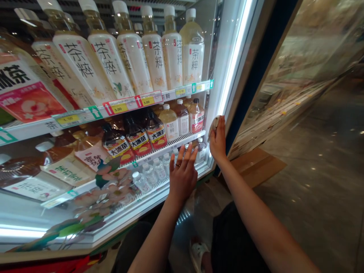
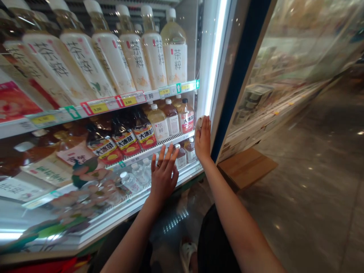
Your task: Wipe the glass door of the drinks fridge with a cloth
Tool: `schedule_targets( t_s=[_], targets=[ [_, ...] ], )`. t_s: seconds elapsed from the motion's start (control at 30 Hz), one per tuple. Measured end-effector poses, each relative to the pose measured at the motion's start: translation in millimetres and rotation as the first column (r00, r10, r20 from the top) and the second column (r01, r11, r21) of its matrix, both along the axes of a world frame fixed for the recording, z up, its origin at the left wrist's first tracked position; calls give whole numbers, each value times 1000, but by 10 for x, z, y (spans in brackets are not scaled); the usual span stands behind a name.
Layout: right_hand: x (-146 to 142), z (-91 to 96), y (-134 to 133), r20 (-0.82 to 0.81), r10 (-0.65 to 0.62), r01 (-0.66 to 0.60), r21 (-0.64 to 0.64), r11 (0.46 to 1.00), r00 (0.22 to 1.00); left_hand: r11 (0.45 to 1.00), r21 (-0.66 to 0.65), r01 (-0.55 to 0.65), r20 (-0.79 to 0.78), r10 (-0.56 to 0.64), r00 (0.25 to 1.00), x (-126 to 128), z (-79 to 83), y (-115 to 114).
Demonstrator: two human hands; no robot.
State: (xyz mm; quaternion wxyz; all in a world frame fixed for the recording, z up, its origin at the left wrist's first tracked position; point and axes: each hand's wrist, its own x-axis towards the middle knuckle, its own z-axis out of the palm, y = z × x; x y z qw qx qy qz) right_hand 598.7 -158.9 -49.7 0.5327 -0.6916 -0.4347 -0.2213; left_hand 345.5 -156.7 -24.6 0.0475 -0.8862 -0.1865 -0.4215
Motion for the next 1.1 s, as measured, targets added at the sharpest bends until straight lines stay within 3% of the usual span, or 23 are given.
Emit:
schedule_targets(
  t_s=[0.17,0.67,1.1],
  targets=[
    [-132,-76,6,-32,-9,8,-27,1000,999,1000,-2,-12,0,12,1000,1,16,0],
    [-441,-64,4,6,37,-37,-40,999,999,1000,-4,-22,-12,22,1000,-56,28,45],
    [-375,-5,-10,17,32,-31,-22,999,999,1000,-11,-1,24,1,1000,-69,40,56]
  ],
)
